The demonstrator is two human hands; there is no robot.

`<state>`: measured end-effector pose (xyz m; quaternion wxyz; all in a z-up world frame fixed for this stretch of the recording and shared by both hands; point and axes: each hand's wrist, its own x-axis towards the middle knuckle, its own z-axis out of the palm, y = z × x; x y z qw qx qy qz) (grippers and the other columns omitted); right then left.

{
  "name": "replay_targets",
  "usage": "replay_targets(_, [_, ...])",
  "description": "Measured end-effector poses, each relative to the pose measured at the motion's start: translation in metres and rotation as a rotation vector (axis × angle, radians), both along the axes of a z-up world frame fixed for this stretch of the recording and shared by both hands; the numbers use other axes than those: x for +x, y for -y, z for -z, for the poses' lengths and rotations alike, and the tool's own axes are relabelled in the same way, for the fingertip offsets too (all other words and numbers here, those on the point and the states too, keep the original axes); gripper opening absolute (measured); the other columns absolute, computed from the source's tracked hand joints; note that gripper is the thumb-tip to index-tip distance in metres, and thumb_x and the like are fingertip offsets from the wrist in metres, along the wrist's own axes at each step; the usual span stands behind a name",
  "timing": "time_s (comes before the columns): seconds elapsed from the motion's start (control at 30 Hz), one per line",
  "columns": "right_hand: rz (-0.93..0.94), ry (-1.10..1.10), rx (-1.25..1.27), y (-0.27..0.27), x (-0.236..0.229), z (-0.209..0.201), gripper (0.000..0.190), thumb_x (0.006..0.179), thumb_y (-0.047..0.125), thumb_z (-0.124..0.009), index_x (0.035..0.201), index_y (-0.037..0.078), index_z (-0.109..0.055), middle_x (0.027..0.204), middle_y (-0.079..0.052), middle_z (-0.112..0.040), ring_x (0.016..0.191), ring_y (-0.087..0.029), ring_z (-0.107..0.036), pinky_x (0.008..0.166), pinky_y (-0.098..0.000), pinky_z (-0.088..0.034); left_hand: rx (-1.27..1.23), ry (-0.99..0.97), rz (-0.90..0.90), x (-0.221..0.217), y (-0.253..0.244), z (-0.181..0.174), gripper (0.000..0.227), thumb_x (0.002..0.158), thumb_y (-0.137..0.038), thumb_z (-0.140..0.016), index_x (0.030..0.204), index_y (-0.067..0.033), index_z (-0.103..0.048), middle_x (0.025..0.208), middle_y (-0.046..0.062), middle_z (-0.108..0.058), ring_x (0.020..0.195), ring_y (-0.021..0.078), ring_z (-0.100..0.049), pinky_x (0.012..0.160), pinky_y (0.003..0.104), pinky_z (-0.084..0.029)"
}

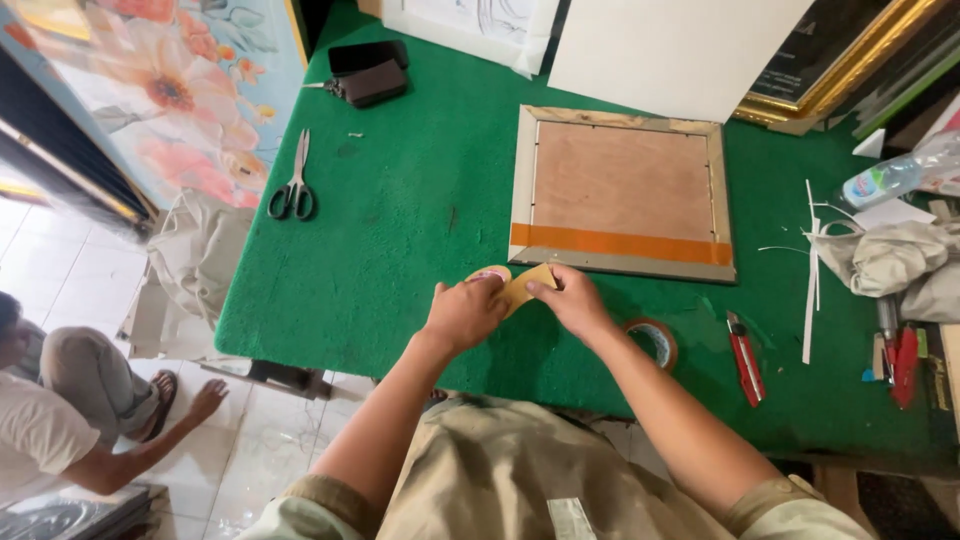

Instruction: Sealing the back of picture frames using adhesive tape, a utility knife, and a cloth for smoothing.

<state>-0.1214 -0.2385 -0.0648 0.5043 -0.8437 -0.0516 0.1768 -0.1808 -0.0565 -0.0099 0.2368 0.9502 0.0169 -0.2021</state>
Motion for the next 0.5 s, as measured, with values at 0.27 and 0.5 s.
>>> replay_targets(0.27, [0.213,-0.048,0.148,0.035,0.005,-0.055,0.058,0.064,0.029,-0.078,0.115,0.014,-0.056,0.072,-0.006,-0.062,0.065,-0.012,-0.059,0.052,-0.023,-0.045,0.093,0.153,0.257,0.042,0.003,-0.036,0.05,0.063,-0.053,-0.059,0.101,-0.0212,-0.052,0.085,0.005,-0.066,0.088,0.0254,-0.063,0.083,0.035,-0.035])
replay_targets(0.5, [0.588,0.054,0.008,0.117,0.037,-0.075,0.058,0.067,0.037,-0.078,0.115,0.013,-0.056,0.095,-0.015,-0.061,0.09,-0.024,-0.058,0.062,-0.0388,-0.048,0.283,0.161,0.297,0.095,-0.018,-0.06,0.06,0.059,-0.064,-0.055,0.103,-0.0231,-0.053,0.09,0.004,-0.068,0.092,0.0221,-0.064,0.084,0.03,-0.034])
